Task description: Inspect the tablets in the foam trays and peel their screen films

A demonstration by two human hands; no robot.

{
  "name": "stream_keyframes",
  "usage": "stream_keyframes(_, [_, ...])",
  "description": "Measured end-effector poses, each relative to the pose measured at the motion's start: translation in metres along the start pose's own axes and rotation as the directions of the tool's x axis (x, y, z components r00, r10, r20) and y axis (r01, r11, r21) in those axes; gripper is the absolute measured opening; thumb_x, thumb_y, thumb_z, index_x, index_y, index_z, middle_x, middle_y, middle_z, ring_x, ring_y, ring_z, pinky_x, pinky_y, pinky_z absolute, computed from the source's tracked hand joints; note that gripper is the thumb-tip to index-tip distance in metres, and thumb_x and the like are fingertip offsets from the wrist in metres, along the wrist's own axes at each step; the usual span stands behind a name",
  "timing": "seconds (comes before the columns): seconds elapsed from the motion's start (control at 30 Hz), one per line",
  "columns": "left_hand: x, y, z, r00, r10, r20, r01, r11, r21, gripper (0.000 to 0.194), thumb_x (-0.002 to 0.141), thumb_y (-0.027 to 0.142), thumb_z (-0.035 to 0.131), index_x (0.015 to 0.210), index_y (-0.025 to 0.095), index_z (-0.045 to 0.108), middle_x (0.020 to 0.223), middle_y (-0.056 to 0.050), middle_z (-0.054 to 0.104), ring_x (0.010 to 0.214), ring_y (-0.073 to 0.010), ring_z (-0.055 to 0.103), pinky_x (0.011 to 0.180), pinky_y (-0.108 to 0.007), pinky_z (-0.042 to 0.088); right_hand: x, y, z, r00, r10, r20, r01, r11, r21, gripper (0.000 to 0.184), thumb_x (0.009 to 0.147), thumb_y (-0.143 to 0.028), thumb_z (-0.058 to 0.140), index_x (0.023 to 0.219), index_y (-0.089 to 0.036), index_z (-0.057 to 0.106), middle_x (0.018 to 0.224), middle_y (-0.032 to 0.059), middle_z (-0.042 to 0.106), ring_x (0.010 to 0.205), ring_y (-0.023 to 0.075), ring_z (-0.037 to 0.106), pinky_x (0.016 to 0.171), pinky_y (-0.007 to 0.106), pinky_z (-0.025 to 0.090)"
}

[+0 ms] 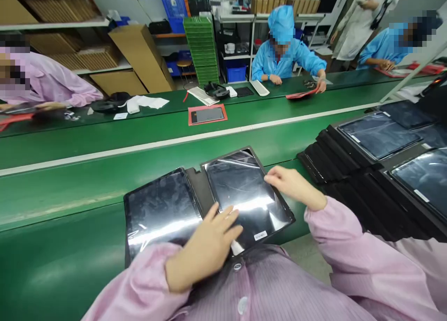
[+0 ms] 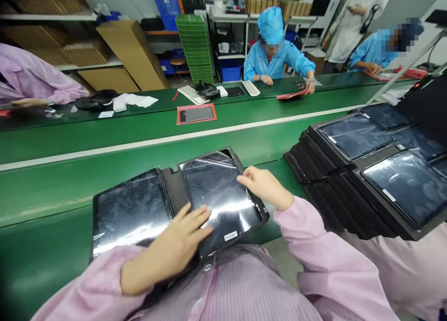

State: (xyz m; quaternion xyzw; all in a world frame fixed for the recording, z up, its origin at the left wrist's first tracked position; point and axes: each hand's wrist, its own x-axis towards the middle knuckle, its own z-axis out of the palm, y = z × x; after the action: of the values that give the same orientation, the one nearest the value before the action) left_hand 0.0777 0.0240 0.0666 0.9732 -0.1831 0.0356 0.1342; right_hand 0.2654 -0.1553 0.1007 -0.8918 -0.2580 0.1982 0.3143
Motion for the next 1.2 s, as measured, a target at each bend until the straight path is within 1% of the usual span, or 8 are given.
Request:
stream_keyframes(0.17, [-0.01, 0.027, 0.016, 1.0, 0.013, -0.01, -0.012, 0.994, 0.107, 0.043, 0.081, 0.031, 0.057, 0.123, 0.018, 0.053, 0.132, -0.024, 0.049, 0.124, -0.0401, 0.042, 0.093, -0.06, 0.041, -0.004, -0.018, 0.025, 0.985, 0.126, -0.115, -0.161, 0.907, -0.389, 0.035, 0.079, -0.041, 0.059, 0.099, -0.012, 0.059, 0.096, 0.017, 0.066, 0.091, 0.0317, 0.062, 0.075, 0.037, 0.044])
stream_keyframes(0.3, [-0.003, 0.026, 0.012, 1.0, -0.006, 0.001, 0.006, 1.0, 0.021, 0.052, 0.078, 0.034, 0.063, 0.125, 0.016, 0.049, 0.136, -0.025, 0.044, 0.129, -0.0385, 0.036, 0.097, -0.058, 0.039, -0.002, -0.019, 0.02, 0.982, 0.189, -0.008, -0.184, 0.961, 0.208, 0.029, 0.069, -0.042, 0.062, 0.083, -0.016, 0.06, 0.083, 0.0087, 0.068, 0.081, 0.0259, 0.063, 0.069, 0.032, 0.046])
stream_keyframes(0.5, [-0.028, 0.013, -0.011, 0.98, -0.174, -0.1, 0.156, 0.973, -0.168, 0.047, 0.08, 0.024, 0.057, 0.125, 0.014, 0.049, 0.138, -0.022, 0.043, 0.132, -0.0341, 0.032, 0.102, -0.061, 0.03, -0.022, -0.046, 0.01, 0.984, 0.117, 0.132, -0.176, 0.6, 0.78, 0.041, 0.047, -0.04, 0.078, 0.077, -0.019, 0.058, 0.064, -0.001, 0.065, 0.051, 0.0144, 0.056, 0.052, 0.026, 0.044])
stream_keyframes(0.6, [-0.065, -0.006, -0.011, 0.836, -0.443, -0.323, 0.351, 0.885, -0.306, 0.037, 0.085, 0.026, 0.048, 0.121, 0.019, 0.053, 0.136, -0.017, 0.047, 0.132, -0.0322, 0.033, 0.104, -0.062, 0.026, -0.025, -0.067, 0.024, 0.992, 0.084, 0.095, -0.125, 0.521, 0.844, 0.042, 0.048, -0.035, 0.079, 0.083, -0.02, 0.06, 0.065, -0.0017, 0.065, 0.053, 0.015, 0.058, 0.052, 0.026, 0.045])
stream_keyframes(0.73, [-0.103, -0.03, 0.005, 0.4, -0.806, -0.436, 0.501, 0.591, -0.632, 0.038, 0.084, 0.037, 0.048, 0.119, 0.023, 0.054, 0.14, -0.013, 0.044, 0.134, -0.0296, 0.032, 0.107, -0.054, 0.029, -0.014, -0.095, 0.07, 0.988, -0.043, 0.148, -0.105, 0.511, 0.853, 0.037, 0.056, -0.036, 0.071, 0.087, -0.019, 0.06, 0.068, 0.0012, 0.066, 0.061, 0.0197, 0.062, 0.058, 0.03, 0.048])
stream_keyframes(0.8, [-0.109, -0.035, 0.014, 0.243, -0.902, -0.358, 0.473, 0.432, -0.767, 0.043, 0.083, 0.04, 0.05, 0.122, 0.021, 0.051, 0.143, -0.015, 0.038, 0.135, -0.0302, 0.028, 0.108, -0.053, 0.027, -0.005, -0.107, 0.092, 0.984, -0.08, 0.157, -0.063, 0.67, 0.74, 0.028, 0.065, -0.033, 0.061, 0.087, -0.018, 0.057, 0.07, 0.0017, 0.065, 0.066, 0.0195, 0.063, 0.063, 0.031, 0.049])
stream_keyframes(0.93, [-0.106, -0.038, 0.026, 0.189, -0.958, -0.216, 0.342, 0.271, -0.9, 0.052, 0.083, 0.039, 0.05, 0.13, 0.02, 0.041, 0.148, -0.015, 0.03, 0.137, -0.0276, 0.022, 0.111, -0.049, 0.02, 0.009, -0.118, 0.113, 0.992, -0.084, 0.095, 0.049, 0.945, 0.325, 0.008, 0.067, -0.019, 0.059, 0.065, -0.02, 0.051, 0.058, -0.0019, 0.055, 0.067, 0.0189, 0.058, 0.069, 0.032, 0.044])
stream_keyframes(1.2, [-0.105, -0.036, 0.029, 0.143, -0.972, -0.185, 0.146, 0.205, -0.968, 0.057, 0.082, 0.032, 0.052, 0.135, 0.021, 0.034, 0.15, -0.011, 0.027, 0.138, -0.0234, 0.021, 0.112, -0.043, 0.02, 0.013, -0.123, 0.129, 0.967, -0.015, 0.253, -0.075, 0.936, 0.345, 0.018, 0.074, -0.035, 0.058, 0.077, -0.018, 0.053, 0.065, 0.0011, 0.06, 0.055, 0.0166, 0.056, 0.05, 0.029, 0.044])
